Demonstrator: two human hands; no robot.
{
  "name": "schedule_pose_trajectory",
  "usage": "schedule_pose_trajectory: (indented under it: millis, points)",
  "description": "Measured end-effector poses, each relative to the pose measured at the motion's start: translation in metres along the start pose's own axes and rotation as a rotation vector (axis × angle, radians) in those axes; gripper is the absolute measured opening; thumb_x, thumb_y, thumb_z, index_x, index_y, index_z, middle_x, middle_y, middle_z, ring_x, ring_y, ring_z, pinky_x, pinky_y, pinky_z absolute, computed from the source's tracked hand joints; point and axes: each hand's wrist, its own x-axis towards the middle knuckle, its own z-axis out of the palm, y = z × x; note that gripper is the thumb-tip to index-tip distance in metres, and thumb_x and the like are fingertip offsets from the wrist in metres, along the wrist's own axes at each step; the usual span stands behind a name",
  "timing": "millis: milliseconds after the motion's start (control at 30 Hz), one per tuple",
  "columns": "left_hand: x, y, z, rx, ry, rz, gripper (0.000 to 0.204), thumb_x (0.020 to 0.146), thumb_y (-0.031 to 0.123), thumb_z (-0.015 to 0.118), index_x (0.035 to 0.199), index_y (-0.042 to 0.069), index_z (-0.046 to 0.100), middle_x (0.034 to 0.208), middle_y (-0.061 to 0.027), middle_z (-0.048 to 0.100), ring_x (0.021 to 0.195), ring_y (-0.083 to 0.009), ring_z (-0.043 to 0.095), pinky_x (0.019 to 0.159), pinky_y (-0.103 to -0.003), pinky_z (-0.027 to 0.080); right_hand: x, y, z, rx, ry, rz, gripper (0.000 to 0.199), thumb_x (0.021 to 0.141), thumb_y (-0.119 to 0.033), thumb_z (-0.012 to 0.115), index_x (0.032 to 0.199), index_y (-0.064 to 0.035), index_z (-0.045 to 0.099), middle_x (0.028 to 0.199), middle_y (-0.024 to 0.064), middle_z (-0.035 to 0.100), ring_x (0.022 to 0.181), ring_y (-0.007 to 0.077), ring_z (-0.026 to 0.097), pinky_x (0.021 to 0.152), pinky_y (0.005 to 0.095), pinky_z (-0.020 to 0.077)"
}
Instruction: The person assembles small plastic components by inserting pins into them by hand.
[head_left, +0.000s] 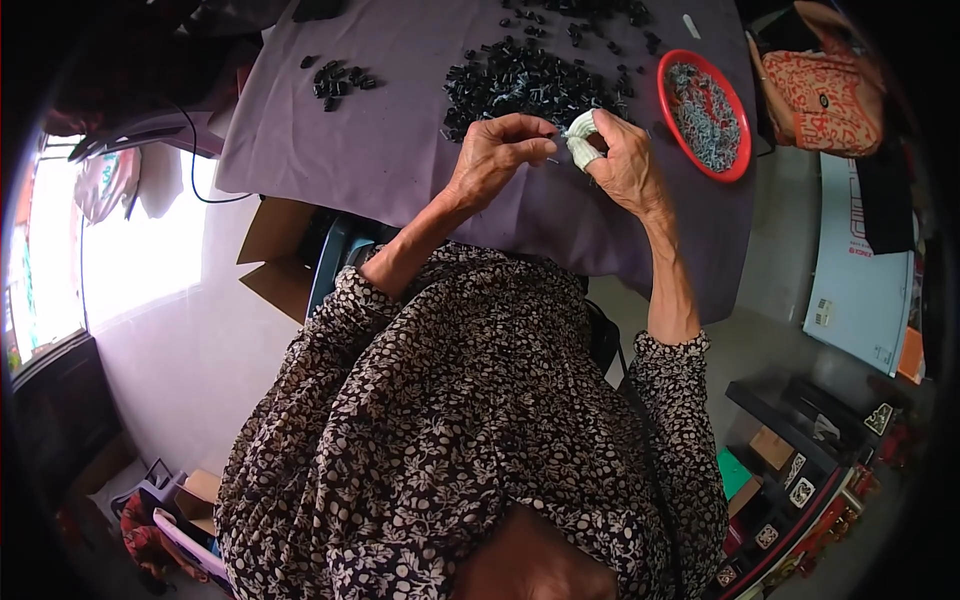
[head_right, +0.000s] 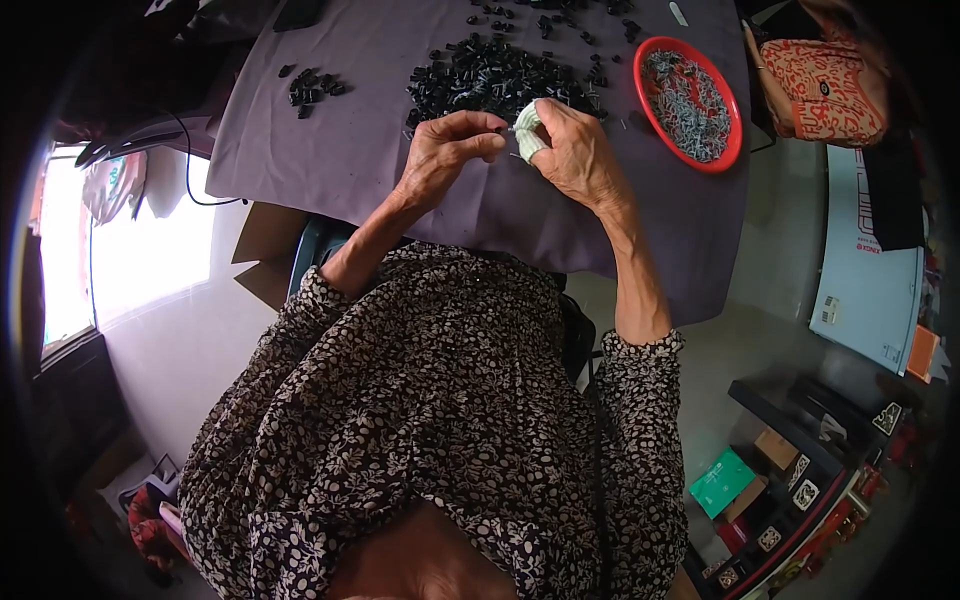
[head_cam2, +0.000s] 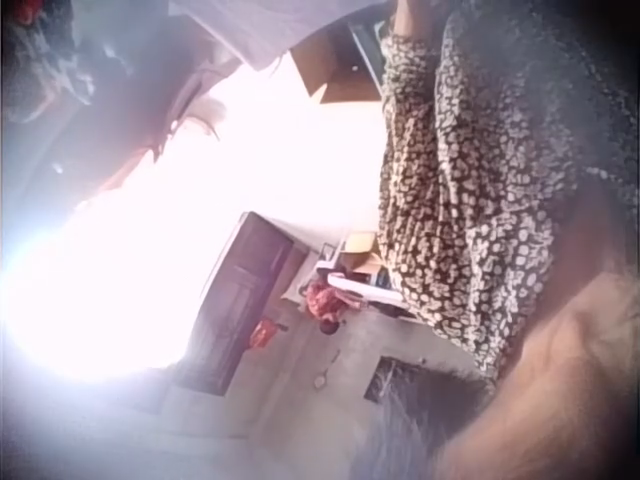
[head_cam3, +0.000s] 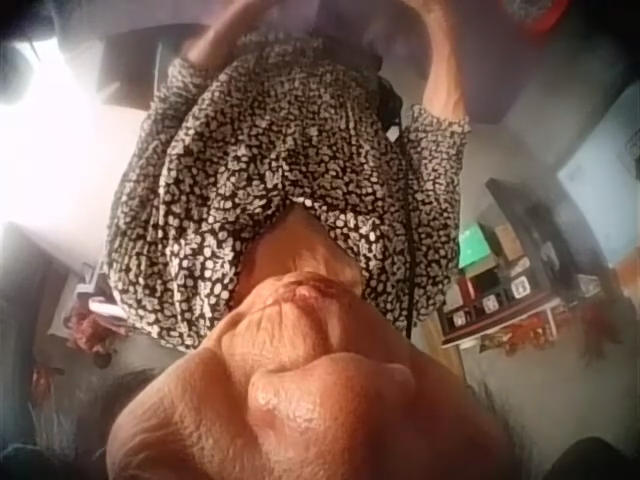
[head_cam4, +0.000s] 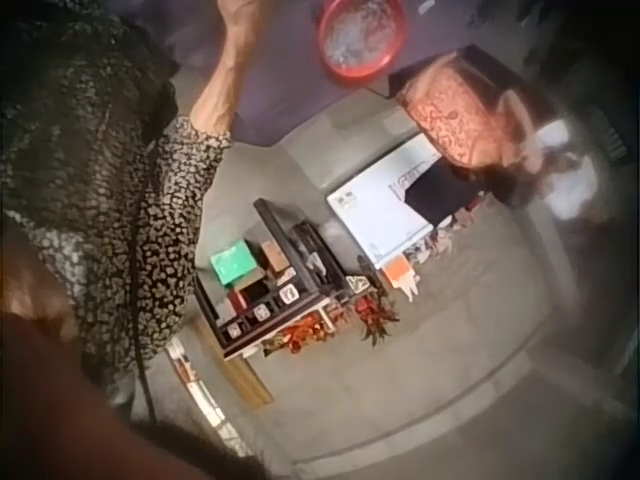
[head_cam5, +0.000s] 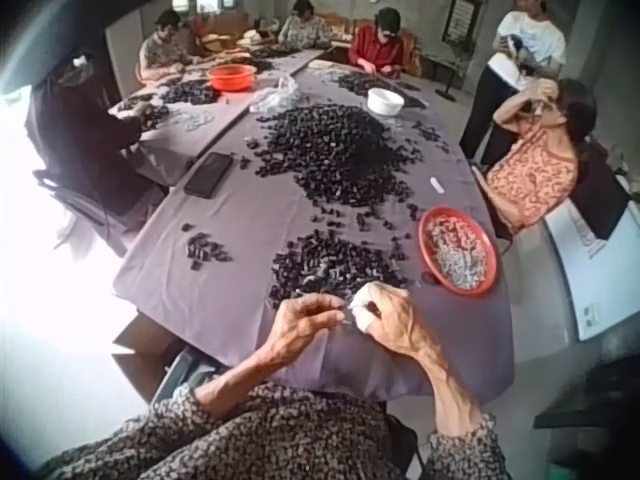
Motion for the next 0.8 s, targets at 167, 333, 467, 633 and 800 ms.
schedule_pose_trajectory:
  millis: [167, 333, 467, 633, 800]
  points:
    - [-0.001, 0.003, 0.001, 0.033, 0.004, -0.007, 0.022, 0.077, 0.008, 0.066, 0.097, -0.001, 0.063, 0.078, -0.0028, 0.060, 0.072, -0.0083, 0.054, 0.068, -0.023, 0.045, 0.003, -0.001, -0.001, -0.138, -0.053, -0.057, 0.013, 0.068, -0.001, 0.055, 0.077, 0.0002, 0.046, 0.072, 0.0138, 0.054, 0.067, 0.0330, 0.055, 0.061, 0.0404, 0.0451]
    - [-0.001, 0.004, 0.001, 0.172, 0.001, 0.031, 0.021, 0.078, 0.008, 0.065, 0.097, 0.000, 0.064, 0.079, -0.0010, 0.060, 0.073, -0.0078, 0.054, 0.069, -0.022, 0.045, 0.004, -0.006, -0.003, -0.209, -0.088, -0.095, 0.014, 0.067, -0.002, 0.056, 0.078, -0.0002, 0.046, 0.073, 0.0138, 0.054, 0.070, 0.0323, 0.055, 0.064, 0.0404, 0.0451]
    - [-0.001, 0.007, 0.002, 0.390, 0.008, 0.178, 0.019, 0.076, 0.009, 0.065, 0.094, 0.002, 0.066, 0.075, -0.0010, 0.057, 0.070, -0.0087, 0.052, 0.066, -0.024, 0.044, 0.006, -0.011, -0.006, -0.308, -0.134, -0.154, 0.016, 0.067, -0.002, 0.058, 0.077, 0.0001, 0.046, 0.074, 0.0138, 0.055, 0.073, 0.0298, 0.056, 0.068, 0.0388, 0.0447]
    - [-0.004, 0.020, 0.008, 0.558, 0.034, 0.240, 0.017, 0.073, 0.009, 0.066, 0.090, 0.004, 0.067, 0.071, -0.0037, 0.055, 0.066, -0.0112, 0.051, 0.064, -0.026, 0.043, 0.007, -0.016, -0.007, -0.390, -0.135, -0.217, 0.015, 0.067, -0.001, 0.056, 0.078, 0.0002, 0.046, 0.076, 0.0144, 0.055, 0.073, 0.0313, 0.055, 0.068, 0.0403, 0.0436]
    - [0.005, 0.027, 0.015, 0.549, 0.050, 0.292, 0.018, 0.074, 0.009, 0.064, 0.090, 0.003, 0.067, 0.075, -0.0053, 0.059, 0.068, -0.0128, 0.055, 0.062, -0.026, 0.044, 0.018, -0.014, -0.021, -0.338, -0.181, -0.189, 0.013, 0.068, 0.000, 0.053, 0.079, 0.0006, 0.046, 0.076, 0.0154, 0.053, 0.071, 0.0342, 0.054, 0.063, 0.0416, 0.0426]
